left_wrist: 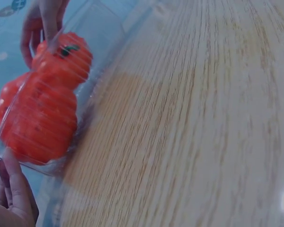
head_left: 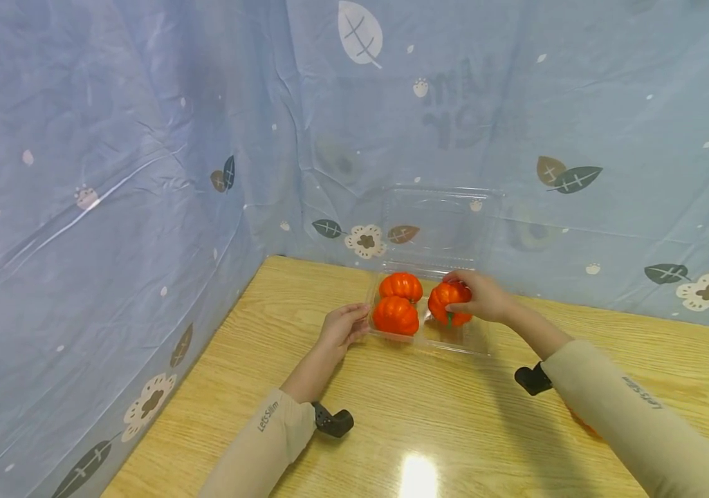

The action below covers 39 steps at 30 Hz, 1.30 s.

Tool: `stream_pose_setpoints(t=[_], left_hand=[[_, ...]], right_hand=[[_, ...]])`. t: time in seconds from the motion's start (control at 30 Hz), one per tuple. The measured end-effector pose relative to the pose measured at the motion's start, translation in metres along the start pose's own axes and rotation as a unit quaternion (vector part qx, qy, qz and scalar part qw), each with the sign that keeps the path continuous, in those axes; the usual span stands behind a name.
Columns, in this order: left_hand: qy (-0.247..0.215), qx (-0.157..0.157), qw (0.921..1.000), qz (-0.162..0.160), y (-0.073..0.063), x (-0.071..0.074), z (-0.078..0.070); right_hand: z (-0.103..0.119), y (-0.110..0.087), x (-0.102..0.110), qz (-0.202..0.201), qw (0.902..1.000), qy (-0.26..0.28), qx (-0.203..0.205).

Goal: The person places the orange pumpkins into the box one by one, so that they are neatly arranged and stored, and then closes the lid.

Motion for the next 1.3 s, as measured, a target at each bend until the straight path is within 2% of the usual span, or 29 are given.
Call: stream_pose_setpoints(t=[0.3, 0.8, 1.03, 1.3], left_hand=[[-0.002, 0.006, 1.0, -0.006, 0.002, 0.0, 0.001], [0.001, 0.009, 1.0, -0.002, 0.0, 0.0, 0.001], [0.003, 0.011, 0.9999, 0.0, 0.0, -0.001, 0.002], [0.002, 0.012, 0.9999, 0.0, -0.001, -0.001, 0.002]], right_hand=[[-0.001, 0.003, -0.006, -0.027, 0.9995, -0.01, 0.011], [-0.006, 0.006, -0.011, -0.033, 0.9994, -0.009, -0.005], [-0.011, 0.002, -0.01, -0.046, 0.998, -0.026, -0.035], [-0.01, 0.001, -0.009, -0.06, 0.9974, -0.023, -0.033]])
Point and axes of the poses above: each hand's wrist, its own y-axis towards the middle knuckle, its own x-axis out of the back of the hand, z = x × y, the point moved 9 cm from there along y, towards the middle knuckle
